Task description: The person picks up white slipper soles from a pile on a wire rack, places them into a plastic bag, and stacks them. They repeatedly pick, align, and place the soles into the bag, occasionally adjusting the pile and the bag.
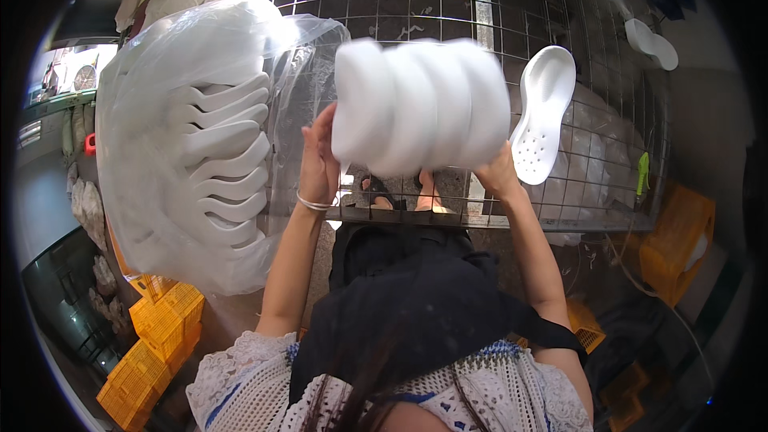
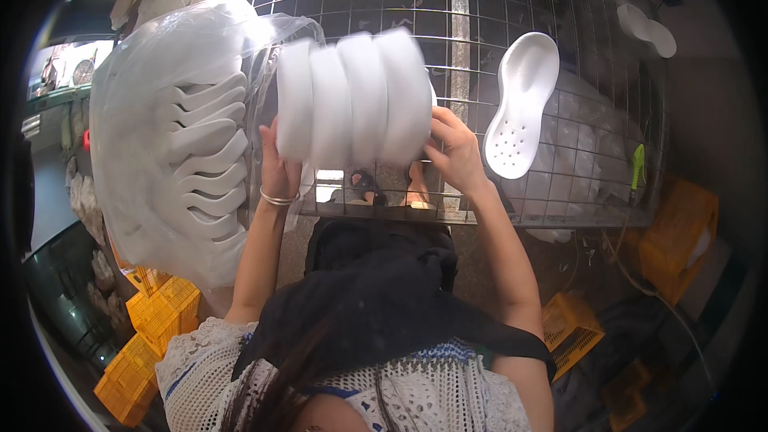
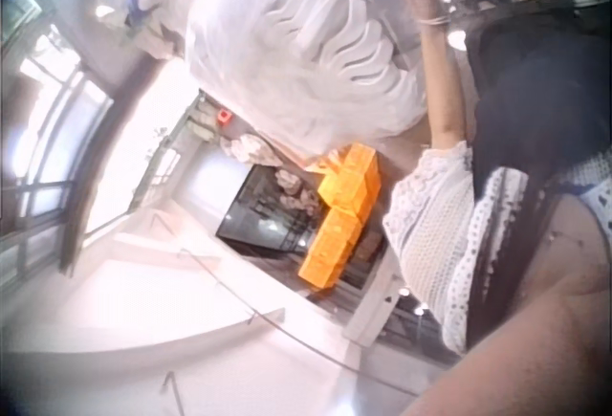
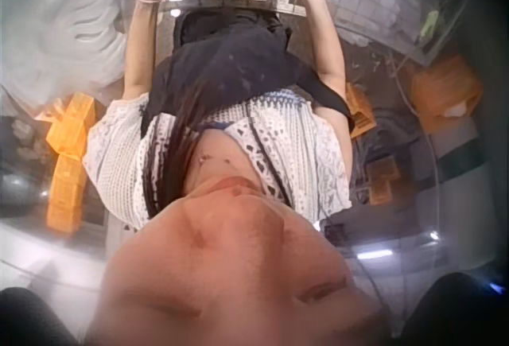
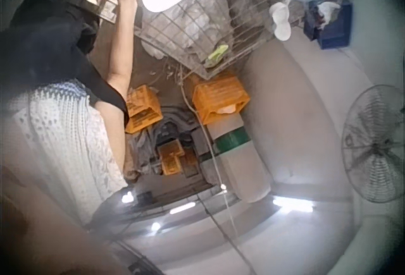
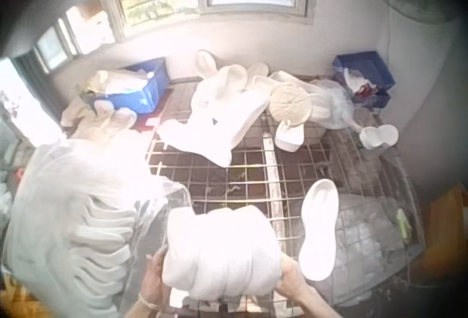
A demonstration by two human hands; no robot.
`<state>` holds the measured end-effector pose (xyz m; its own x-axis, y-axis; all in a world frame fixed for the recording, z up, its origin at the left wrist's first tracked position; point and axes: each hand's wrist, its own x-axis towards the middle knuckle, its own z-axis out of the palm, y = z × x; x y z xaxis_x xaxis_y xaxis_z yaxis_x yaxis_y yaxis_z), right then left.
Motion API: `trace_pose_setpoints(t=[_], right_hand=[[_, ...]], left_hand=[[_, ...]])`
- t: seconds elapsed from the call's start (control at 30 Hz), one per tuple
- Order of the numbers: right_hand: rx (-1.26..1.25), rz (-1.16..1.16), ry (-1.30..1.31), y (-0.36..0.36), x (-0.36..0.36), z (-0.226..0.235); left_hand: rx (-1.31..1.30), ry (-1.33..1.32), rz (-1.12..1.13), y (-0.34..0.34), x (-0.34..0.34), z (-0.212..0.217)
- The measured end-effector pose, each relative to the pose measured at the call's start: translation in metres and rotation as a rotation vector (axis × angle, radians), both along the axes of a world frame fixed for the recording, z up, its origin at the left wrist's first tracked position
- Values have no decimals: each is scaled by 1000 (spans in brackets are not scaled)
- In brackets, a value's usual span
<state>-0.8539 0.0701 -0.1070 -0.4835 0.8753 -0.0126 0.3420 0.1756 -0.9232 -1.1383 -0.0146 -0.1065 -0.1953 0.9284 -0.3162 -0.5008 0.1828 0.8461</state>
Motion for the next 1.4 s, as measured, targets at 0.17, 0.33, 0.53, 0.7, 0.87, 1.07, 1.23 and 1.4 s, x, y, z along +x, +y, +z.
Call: trace_pose_setpoints(t=[0.17, 0.33, 0.53, 0.7, 0.87, 1.07, 1.23, 1.4], right_hand=[[-457, 172, 1, -26, -20, 20], [-225, -131, -481, -129, -50, 30], [75, -215, -536, -132, -69, 18], [41, 93, -193, -65, -49, 125], [311, 681, -108, -36, -157, 166], [445, 1163, 11, -143, -392, 148], [434, 1169, 224, -144, -372, 56], [532, 634, -152, 58, -229, -24]], left_hand=[[-172, 275, -191, -79, -6, -31], [-345, 122, -266, -68, 16, -22], [7, 1251, -375, -67, -59, 25], [-915, 2087, 543, -123, -224, 58], [-419, 1100, 669, -170, -226, 185], [-297, 1716, 803, -244, -114, 202], [-802, 1605, -85, -256, -92, 180], [-535, 1521, -351, -222, -82, 214]])
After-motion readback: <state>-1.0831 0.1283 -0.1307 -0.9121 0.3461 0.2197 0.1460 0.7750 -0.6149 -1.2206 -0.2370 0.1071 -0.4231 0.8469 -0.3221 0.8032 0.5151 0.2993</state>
